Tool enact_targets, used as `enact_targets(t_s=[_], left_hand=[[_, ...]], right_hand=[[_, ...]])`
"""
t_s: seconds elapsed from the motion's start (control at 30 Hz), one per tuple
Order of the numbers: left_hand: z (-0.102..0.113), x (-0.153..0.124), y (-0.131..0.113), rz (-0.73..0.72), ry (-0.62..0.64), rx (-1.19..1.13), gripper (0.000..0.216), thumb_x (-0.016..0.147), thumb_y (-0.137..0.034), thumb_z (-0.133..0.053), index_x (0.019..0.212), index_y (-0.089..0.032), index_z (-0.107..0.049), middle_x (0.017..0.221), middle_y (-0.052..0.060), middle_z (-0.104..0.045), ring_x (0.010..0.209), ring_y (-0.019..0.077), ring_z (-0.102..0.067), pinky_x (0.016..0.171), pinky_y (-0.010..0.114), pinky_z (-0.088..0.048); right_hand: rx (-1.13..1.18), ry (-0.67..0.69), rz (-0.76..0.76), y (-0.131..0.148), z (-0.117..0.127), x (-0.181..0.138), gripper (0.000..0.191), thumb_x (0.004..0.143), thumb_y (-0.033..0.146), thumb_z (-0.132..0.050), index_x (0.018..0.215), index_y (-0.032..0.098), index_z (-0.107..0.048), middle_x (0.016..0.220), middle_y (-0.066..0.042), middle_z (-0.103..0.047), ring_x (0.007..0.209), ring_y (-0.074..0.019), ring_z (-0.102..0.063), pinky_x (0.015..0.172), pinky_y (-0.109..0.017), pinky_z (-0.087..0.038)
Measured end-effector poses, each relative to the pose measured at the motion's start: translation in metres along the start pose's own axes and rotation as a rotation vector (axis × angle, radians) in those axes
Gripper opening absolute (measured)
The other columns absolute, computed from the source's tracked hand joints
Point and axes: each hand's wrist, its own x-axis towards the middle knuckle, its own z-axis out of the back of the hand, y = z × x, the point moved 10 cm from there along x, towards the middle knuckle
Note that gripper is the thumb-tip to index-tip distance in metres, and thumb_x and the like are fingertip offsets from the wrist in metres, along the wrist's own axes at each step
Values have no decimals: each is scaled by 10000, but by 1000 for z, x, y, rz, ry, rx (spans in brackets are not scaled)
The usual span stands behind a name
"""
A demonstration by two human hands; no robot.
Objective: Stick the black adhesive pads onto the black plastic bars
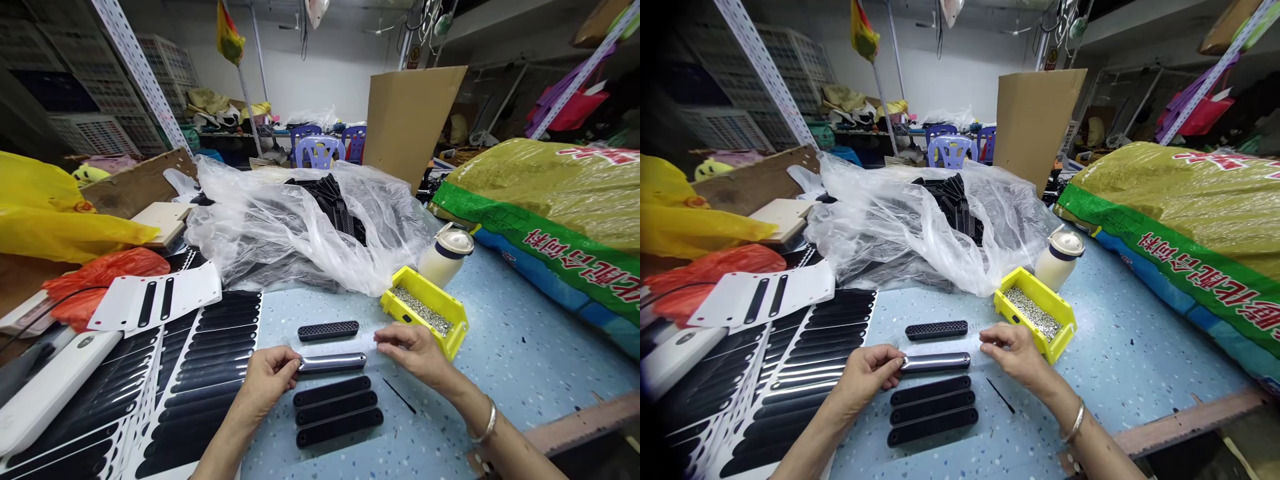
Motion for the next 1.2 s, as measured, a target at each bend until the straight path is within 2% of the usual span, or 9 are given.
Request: enact_targets(t_s=[0.1,0.23,0.3,0.37,0.5,0.63,0.8,1.0,1.2], left_hand=[[4,-1,-2,-42,-20,90,297,597,-460,-700,623,-164,-720,439,-7,-588,398,145,-545,417,241,-419],[8,-13,-33,-313,-164,442,288,689,-450,-691,809,-202,-777,522,0,-625,461,161,-547,493,269,-415],[-2,-20,-50,-443,-184,611,286,711,-443,-703,879,-225,-781,641,27,-681,570,192,-607,576,286,-447],[-16,-22,-57,-500,-133,709,308,708,-451,-721,913,-229,-782,749,59,-714,695,234,-654,653,308,-472],[-37,-13,-53,-476,18,754,278,691,-424,-755,890,-233,-792,777,76,-732,776,268,-666,714,336,-478],[-44,-7,-48,-476,116,627,142,733,-365,-721,786,-255,-793,738,56,-729,738,234,-650,702,316,-463],[-43,-3,-44,-453,129,510,131,696,-355,-748,745,-241,-787,709,53,-731,686,224,-648,667,309,-455],[-42,-3,-45,-450,125,487,102,690,-323,-744,718,-232,-781,713,56,-737,711,233,-660,679,310,-453],[-42,-3,-46,-432,118,509,99,683,-307,-748,726,-223,-780,727,56,-742,730,239,-668,688,316,-457]], right_hand=[[-58,-22,-60,-8,-4,-8,191,811,320,-645,859,178,-764,664,-36,-690,596,-163,-605,554,-287,-492],[-13,25,-227,-21,-36,-10,372,729,395,-736,992,133,-742,600,-11,-639,516,-138,-547,479,-250,-433],[-46,52,-251,-18,-49,-6,395,696,397,-768,996,141,-746,556,10,-610,489,-126,-519,468,-237,-402],[-109,66,-227,-11,-55,0,350,668,388,-791,923,151,-762,531,17,-592,487,-123,-504,465,-229,-376],[-183,89,-176,-2,-59,10,233,676,374,-790,762,159,-769,545,5,-605,522,-126,-503,479,-225,-352],[-10,140,-235,-13,-65,14,178,674,328,-788,649,156,-748,499,27,-576,499,-105,-468,454,-210,-312],[116,218,-297,-22,-72,19,209,659,310,-780,569,137,-702,448,50,-497,464,-80,-385,434,-211,-253],[35,227,-284,-14,-71,22,295,736,278,-701,494,149,-593,424,72,-384,444,-69,-309,428,-225,-188],[-71,185,-214,-6,-67,22,467,834,310,-598,441,188,-377,434,83,-255,435,-63,-247,429,-234,-158]])
